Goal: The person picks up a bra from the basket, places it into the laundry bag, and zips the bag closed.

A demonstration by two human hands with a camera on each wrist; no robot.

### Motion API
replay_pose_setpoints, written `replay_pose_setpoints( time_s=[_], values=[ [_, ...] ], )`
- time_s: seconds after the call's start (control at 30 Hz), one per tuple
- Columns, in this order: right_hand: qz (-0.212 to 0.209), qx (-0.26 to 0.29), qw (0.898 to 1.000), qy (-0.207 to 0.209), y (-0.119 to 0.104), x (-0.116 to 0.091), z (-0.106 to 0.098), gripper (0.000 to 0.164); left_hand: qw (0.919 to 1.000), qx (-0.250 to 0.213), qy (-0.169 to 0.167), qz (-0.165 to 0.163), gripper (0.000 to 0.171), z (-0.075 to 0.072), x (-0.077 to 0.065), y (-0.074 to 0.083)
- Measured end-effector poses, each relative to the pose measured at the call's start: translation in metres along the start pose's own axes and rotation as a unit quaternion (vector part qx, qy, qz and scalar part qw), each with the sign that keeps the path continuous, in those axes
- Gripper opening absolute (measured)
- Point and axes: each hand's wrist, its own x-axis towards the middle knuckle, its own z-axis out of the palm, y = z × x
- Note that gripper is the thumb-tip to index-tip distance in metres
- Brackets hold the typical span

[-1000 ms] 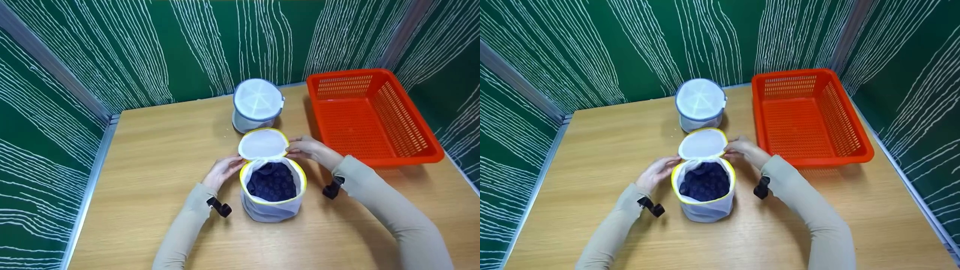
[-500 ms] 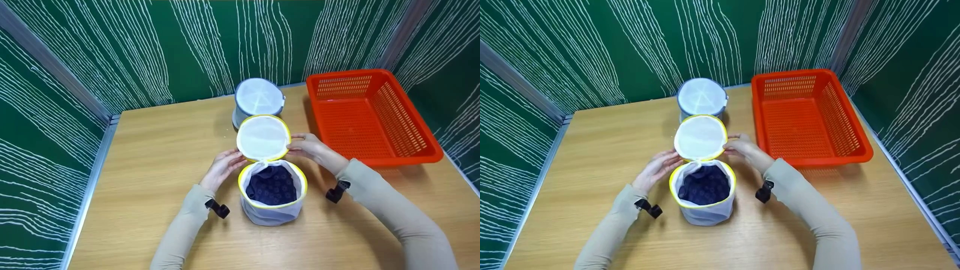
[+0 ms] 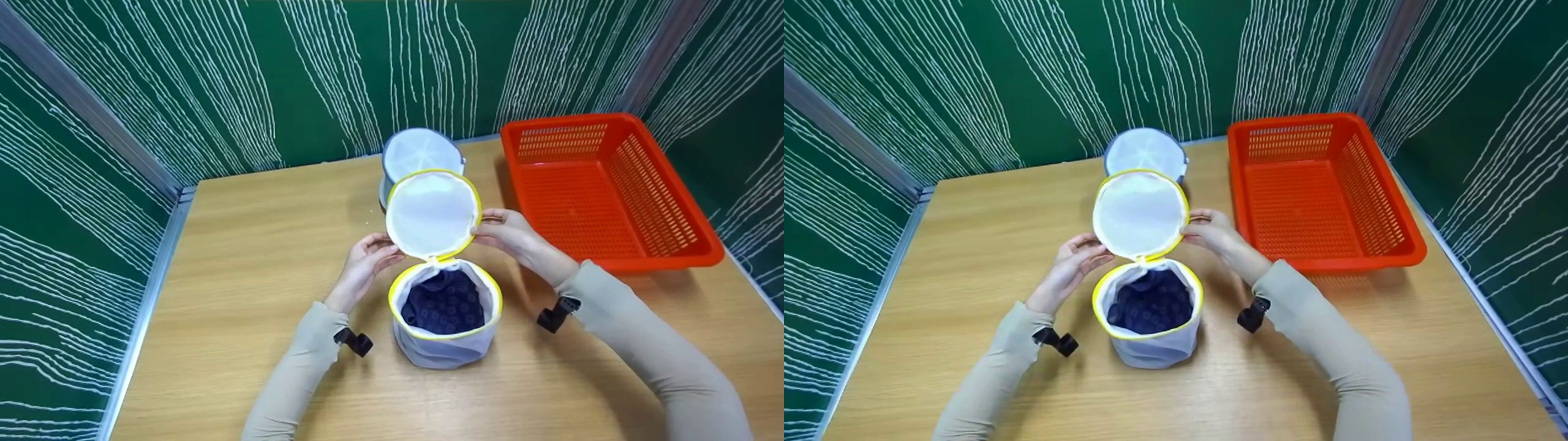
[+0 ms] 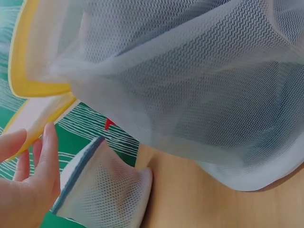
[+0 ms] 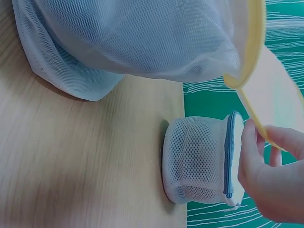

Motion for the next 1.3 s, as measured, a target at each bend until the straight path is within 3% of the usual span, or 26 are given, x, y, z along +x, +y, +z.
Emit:
replay_pose_setpoints(
  time_s=[0.1, 0.27, 0.33, 0.57, 0.63, 0.73, 0.83, 0.97, 1.1, 1.3],
  values=[
    [-0.009, 0.013, 1.0, -0.003, -0.002, -0.003, 0.0, 0.022, 0.9992, 0.021, -0.007, 0.033, 0.019, -0.002, 0.001, -0.003],
    [-0.032, 0.011, 0.999, -0.023, -0.004, -0.008, -0.001, 0.019, 0.9935, 0.074, -0.026, 0.083, 0.027, -0.041, 0.034, -0.049],
    [-0.042, 0.01, 0.999, -0.032, -0.004, -0.01, -0.002, 0.021, 0.9904, 0.099, -0.025, 0.093, 0.024, -0.043, 0.035, -0.052],
    [-0.057, -0.007, 0.996, -0.064, -0.002, -0.015, -0.01, 0.026, 0.9809, 0.106, -0.042, 0.158, 0.022, -0.024, 0.01, -0.029],
    [-0.063, -0.036, 0.995, -0.066, -0.002, -0.017, -0.012, 0.025, 0.9766, 0.13, -0.033, 0.168, 0.021, -0.013, -0.001, -0.018],
    [-0.081, -0.108, 0.989, -0.055, -0.001, -0.02, -0.013, 0.021, 0.97, 0.187, 0.009, 0.155, 0.021, 0.006, -0.017, 0.0],
    [-0.113, -0.179, 0.976, -0.047, 0.0, -0.022, -0.014, 0.022, 0.9674, 0.207, 0.024, 0.144, 0.021, 0.009, -0.022, 0.003],
    [-0.15, -0.193, 0.967, -0.079, 0.003, -0.024, -0.017, 0.02, 0.9623, 0.225, 0.022, 0.151, 0.018, 0.007, -0.025, 0.0],
    [-0.157, -0.225, 0.956, -0.101, 0.006, -0.028, -0.019, 0.009, 0.9535, 0.252, 0.013, 0.166, 0.016, 0.004, -0.028, -0.004],
    [-0.195, -0.286, 0.931, -0.115, 0.013, -0.033, -0.019, 0.01, 0.9485, 0.276, 0.014, 0.156, 0.014, 0.002, -0.033, -0.007]
  ],
)
